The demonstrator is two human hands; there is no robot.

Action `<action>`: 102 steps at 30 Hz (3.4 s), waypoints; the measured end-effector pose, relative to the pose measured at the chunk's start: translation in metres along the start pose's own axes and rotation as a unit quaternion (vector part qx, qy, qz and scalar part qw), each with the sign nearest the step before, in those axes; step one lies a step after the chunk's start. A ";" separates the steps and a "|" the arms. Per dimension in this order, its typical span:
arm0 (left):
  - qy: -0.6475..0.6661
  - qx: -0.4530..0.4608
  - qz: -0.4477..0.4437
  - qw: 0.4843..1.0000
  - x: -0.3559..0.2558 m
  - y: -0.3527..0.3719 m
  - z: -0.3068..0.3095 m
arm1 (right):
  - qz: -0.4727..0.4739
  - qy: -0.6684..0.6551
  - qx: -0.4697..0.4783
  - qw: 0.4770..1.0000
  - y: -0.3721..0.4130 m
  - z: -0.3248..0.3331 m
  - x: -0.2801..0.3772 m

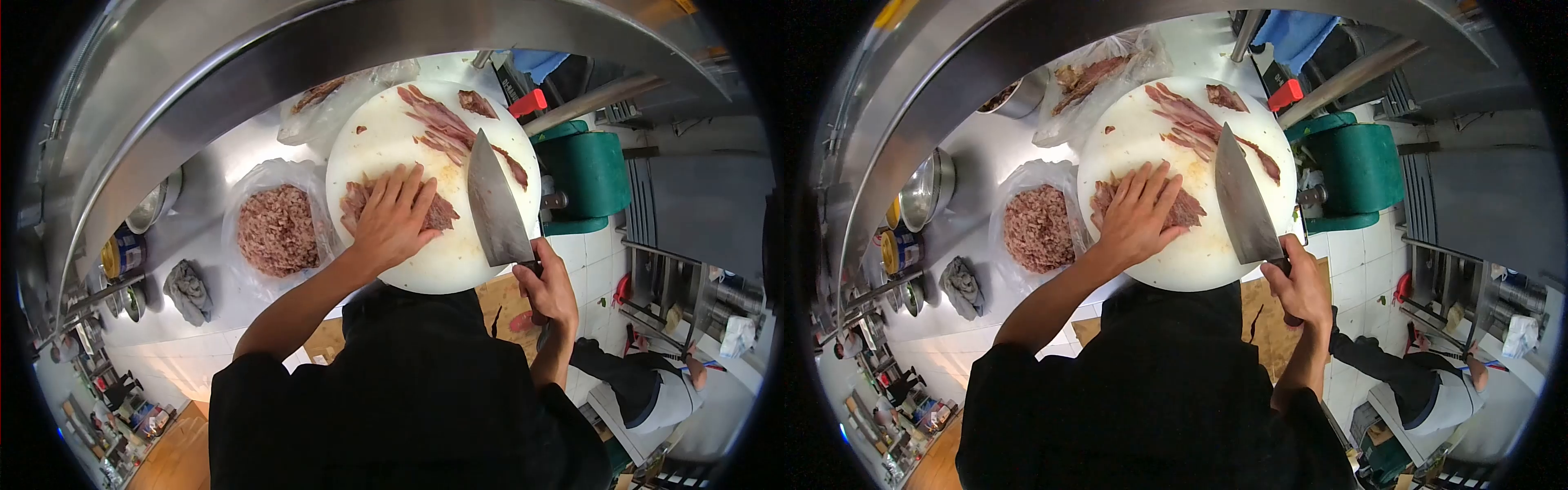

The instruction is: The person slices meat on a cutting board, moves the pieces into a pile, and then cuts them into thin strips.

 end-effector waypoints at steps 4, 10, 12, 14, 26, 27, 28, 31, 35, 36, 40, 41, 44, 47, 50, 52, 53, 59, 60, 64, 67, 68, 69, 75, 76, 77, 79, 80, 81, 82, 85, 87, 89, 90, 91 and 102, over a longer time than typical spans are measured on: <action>0.014 0.022 -0.098 0.995 0.003 0.004 -0.009 | 0.010 0.015 0.008 1.000 -0.005 0.004 0.006; -0.013 0.050 -0.123 0.991 0.001 0.002 -0.008 | 0.018 0.025 0.000 1.000 -0.005 0.004 0.008; -0.023 0.072 -0.111 0.991 -0.002 -0.001 0.001 | 0.015 0.022 -0.003 1.000 -0.004 0.003 0.008; -0.031 0.087 -0.109 0.990 -0.003 -0.001 0.003 | 0.016 0.029 0.002 0.999 -0.003 0.002 0.007; 0.206 0.056 -0.042 0.976 0.032 -0.011 0.007 | 0.012 0.043 -0.025 0.999 0.010 -0.007 0.011; 0.291 -0.001 -0.007 0.957 0.046 -0.011 0.015 | 0.014 0.050 -0.031 0.998 0.012 -0.008 0.010; 0.371 -0.064 0.017 0.926 0.059 -0.011 0.027 | 0.022 0.056 -0.036 0.998 0.014 -0.009 0.008; 0.159 -0.134 -0.045 0.977 0.083 0.002 0.057 | 0.013 0.080 -0.047 0.996 0.017 -0.009 0.007; 0.097 -0.098 -0.153 0.979 0.055 0.024 0.041 | 0.030 0.165 -0.075 0.983 0.018 -0.017 0.022; 0.092 -0.084 -0.170 0.977 0.046 0.027 0.030 | 0.059 0.199 -0.085 0.975 0.018 -0.020 0.027; 0.077 -0.103 -0.154 0.980 0.038 0.036 -0.002 | 0.159 0.175 -0.096 0.967 0.016 -0.027 0.052; 0.070 -0.109 -0.155 0.979 0.038 0.037 -0.005 | 0.176 0.156 -0.097 0.967 0.010 -0.031 0.058; 0.076 -0.122 -0.151 0.978 0.037 0.036 -0.007 | 0.230 0.198 -0.075 0.950 -0.013 -0.048 0.064; 0.091 -0.133 -0.145 0.976 0.037 0.036 -0.006 | 0.219 0.270 -0.054 0.936 -0.029 -0.060 0.069; 0.101 -0.135 -0.129 0.977 0.037 0.036 -0.005 | 0.228 0.298 -0.065 0.925 -0.023 -0.066 0.097; 0.104 -0.132 -0.118 0.979 0.037 0.037 -0.003 | 0.231 0.280 -0.096 0.927 -0.009 -0.072 0.116; 0.104 -0.130 -0.115 0.979 0.037 0.037 -0.002 | 0.235 0.284 -0.098 0.924 -0.008 -0.077 0.117; 0.099 -0.129 -0.114 0.980 0.038 0.033 -0.005 | 0.174 0.394 -0.021 0.902 -0.054 -0.080 0.075; 0.102 -0.123 -0.113 0.981 0.038 0.035 -0.005 | 0.180 0.393 -0.018 0.902 -0.047 -0.076 0.084; 0.103 -0.131 -0.109 0.980 0.037 0.034 -0.005 | 0.158 0.325 -0.069 0.930 -0.015 -0.082 0.118; 0.107 -0.130 -0.110 0.979 0.036 0.037 -0.006 | 0.161 0.377 -0.018 0.912 -0.055 -0.098 0.065; 0.107 -0.135 -0.112 0.979 0.037 0.035 -0.006 | 0.161 0.371 -0.016 0.914 -0.061 -0.095 0.066; 0.106 -0.137 -0.111 0.979 0.038 0.035 -0.006 | 0.162 0.376 -0.021 0.912 -0.059 -0.090 0.073; 0.106 -0.151 -0.107 0.977 0.037 0.035 -0.004 | 0.155 0.337 -0.077 0.925 -0.014 -0.091 0.112; 0.101 -0.153 -0.104 0.977 0.037 0.035 -0.005 | 0.166 0.375 -0.054 0.910 -0.029 -0.100 0.093; 0.097 -0.155 -0.104 0.978 0.037 0.037 -0.006 | 0.147 0.386 -0.045 0.909 -0.046 -0.107 0.075; 0.092 -0.162 -0.103 0.977 0.039 0.033 -0.006 | 0.128 0.381 -0.033 0.915 -0.063 -0.103 0.072; 0.097 -0.157 -0.105 0.977 0.037 0.036 -0.006 | 0.130 0.396 -0.040 0.908 -0.062 -0.095 0.075; 0.101 -0.155 -0.106 0.977 0.038 0.036 -0.006 | 0.134 0.386 -0.048 0.912 -0.051 -0.092 0.086; 0.099 -0.163 -0.107 0.976 0.040 0.031 -0.005 | 0.144 0.379 -0.054 0.913 -0.040 -0.088 0.105; 0.110 -0.155 -0.107 0.976 0.037 0.037 -0.005 | 0.147 0.340 -0.097 0.924 -0.009 -0.089 0.137; 0.111 -0.151 -0.108 0.976 0.038 0.036 -0.004 | 0.144 0.385 -0.065 0.909 -0.044 -0.112 0.090; 0.119 -0.148 -0.111 0.976 0.036 0.039 -0.007 | 0.136 0.388 -0.061 0.909 -0.065 -0.115 0.064; 0.117 -0.152 -0.108 0.975 0.038 0.036 -0.008 | 0.187 0.343 -0.038 0.920 -0.080 -0.102 0.064; 0.122 -0.153 -0.107 0.975 0.036 0.042 -0.008 | 0.223 0.290 -0.016 0.930 -0.086 -0.086 0.056; 0.142 -0.153 -0.125 0.970 0.041 0.038 -0.002 | 0.279 0.232 -0.064 0.930 -0.024 -0.059 0.117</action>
Point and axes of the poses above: each hand's wrist, its own y-axis away from the middle knuckle, its own z-axis out of the back of the hand, x = y × z, the point moved 3 cm from there along -y, towards the middle knuckle, and after that the axes turned 15 degrees about -y, right-handed, at the moved point
